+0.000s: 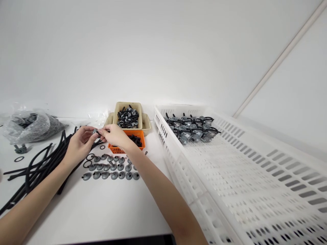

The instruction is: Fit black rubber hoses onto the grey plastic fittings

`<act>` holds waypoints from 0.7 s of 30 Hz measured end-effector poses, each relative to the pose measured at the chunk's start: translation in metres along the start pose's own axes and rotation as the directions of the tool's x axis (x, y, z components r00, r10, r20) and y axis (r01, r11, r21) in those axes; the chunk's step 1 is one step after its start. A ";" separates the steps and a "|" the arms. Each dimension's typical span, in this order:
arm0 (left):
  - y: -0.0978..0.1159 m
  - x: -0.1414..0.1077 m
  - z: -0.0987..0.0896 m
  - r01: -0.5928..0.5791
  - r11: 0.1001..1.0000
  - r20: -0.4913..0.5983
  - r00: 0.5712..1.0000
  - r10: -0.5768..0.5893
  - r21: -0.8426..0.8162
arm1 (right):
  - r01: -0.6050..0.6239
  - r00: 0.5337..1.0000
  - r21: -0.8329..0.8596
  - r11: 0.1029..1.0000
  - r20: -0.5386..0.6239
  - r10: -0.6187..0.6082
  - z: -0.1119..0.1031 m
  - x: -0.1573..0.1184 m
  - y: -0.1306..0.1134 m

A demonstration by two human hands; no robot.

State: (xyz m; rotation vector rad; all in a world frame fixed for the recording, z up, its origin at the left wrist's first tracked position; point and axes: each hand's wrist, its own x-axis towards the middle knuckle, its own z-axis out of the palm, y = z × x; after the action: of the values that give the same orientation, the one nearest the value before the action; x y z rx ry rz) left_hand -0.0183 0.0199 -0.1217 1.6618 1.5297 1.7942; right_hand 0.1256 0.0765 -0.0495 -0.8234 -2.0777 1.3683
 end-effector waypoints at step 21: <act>0.000 0.001 0.002 0.217 0.975 0.043 0.975 -0.219 0.050 | 0.250 0.964 -0.419 0.873 0.023 -0.266 0.012 -0.009 -0.006</act>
State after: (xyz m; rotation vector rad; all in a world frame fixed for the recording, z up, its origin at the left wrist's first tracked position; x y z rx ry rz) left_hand -0.0167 0.0220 -0.1212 1.4793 1.6702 1.6072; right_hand 0.1223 0.0606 -0.0487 -0.6909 -2.3913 0.7684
